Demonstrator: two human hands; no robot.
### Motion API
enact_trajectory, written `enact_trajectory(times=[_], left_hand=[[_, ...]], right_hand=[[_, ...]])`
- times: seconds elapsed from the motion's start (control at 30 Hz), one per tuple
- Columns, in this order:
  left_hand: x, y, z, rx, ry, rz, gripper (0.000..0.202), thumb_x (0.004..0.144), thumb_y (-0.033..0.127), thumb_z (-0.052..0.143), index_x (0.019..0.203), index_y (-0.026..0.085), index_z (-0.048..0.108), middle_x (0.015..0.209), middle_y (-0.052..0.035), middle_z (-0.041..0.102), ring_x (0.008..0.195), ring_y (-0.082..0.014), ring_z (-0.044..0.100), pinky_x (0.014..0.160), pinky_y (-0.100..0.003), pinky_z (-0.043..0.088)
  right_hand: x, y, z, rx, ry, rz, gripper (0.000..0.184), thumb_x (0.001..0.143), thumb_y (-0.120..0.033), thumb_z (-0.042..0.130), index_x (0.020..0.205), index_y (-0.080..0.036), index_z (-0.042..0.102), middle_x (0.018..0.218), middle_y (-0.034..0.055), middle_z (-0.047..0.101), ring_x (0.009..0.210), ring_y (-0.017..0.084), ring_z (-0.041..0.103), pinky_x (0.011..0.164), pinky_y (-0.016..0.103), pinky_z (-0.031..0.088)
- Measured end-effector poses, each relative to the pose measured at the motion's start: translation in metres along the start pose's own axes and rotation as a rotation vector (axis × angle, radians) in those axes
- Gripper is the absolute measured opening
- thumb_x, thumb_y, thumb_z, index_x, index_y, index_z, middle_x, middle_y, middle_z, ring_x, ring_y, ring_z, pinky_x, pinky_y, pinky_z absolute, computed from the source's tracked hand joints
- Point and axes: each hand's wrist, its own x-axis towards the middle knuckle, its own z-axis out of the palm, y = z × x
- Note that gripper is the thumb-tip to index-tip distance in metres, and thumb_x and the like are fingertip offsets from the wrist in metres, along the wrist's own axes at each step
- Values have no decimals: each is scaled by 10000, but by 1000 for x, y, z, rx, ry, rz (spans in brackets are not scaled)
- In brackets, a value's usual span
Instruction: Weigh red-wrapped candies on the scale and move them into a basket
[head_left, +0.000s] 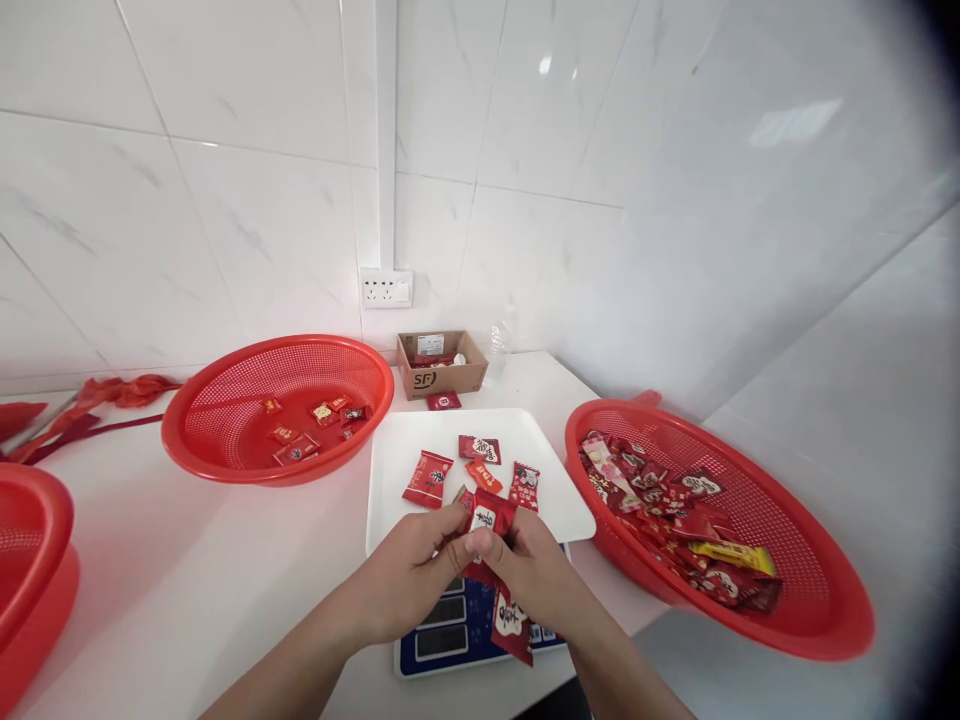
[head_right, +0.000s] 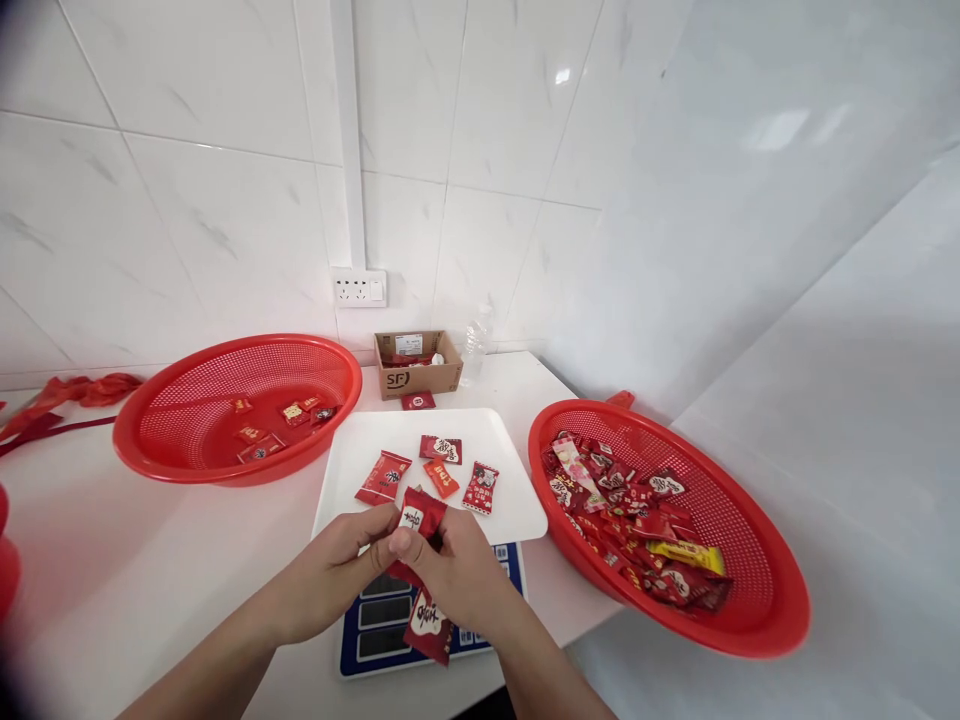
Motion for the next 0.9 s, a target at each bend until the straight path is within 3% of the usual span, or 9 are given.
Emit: enact_trajectory(times=[0.17,0.3,0.37,0.5,0.63,0.77,0.9], left_hand=[[-2,2,-3,40,-67,5,372,937,453,269,670,203,334,661,42,384,619,-117,337,568,-230,317],[0,-2,-4,264,-15,-21,312,932,416,312,741,206,442,721,21,513,656,-138,447,590,-244,350],[2,-4,-4,393,45,-43,251,913,387,368,771,212,479,752,15,559,679,-150,491,597,-251,360],[4,-8,-4,539,111,-68,211,898,358,398,784,220,509,768,13,601,695,-163,542,602,-265,382],[6,-12,-4,612,148,-77,188,902,351,408,829,226,529,833,-1,631,760,-190,587,633,-297,432],[8,-17,-1,674,140,25,165,898,322,453,984,225,556,1048,-48,623,985,-231,574,786,-371,484],[11,-25,7,767,30,134,385,889,429,470,1220,233,493,1354,-94,470,1317,-294,319,1021,-492,356]], right_hand=[[-7,5,3,-54,43,32,373,870,-515,480,755,-182,605,698,4,611,698,185,560,675,274,457],[-6,7,-5,-142,98,34,339,883,-487,463,837,-194,628,818,20,658,811,208,597,770,286,457],[-5,10,-12,-255,136,76,369,883,-504,441,836,-192,631,826,27,666,814,216,605,746,285,455],[-2,20,-29,-564,224,244,443,860,-567,405,705,-193,586,664,25,639,633,202,578,559,268,403],[-4,29,-43,-850,352,354,425,863,-554,392,631,-219,513,590,6,608,576,190,536,510,262,323],[-11,34,-48,-776,384,326,342,875,-511,410,734,-235,555,585,-19,598,565,176,539,501,250,331],[-21,40,-51,-598,461,189,361,864,-525,422,804,-211,590,582,-11,586,536,165,531,503,246,389]])
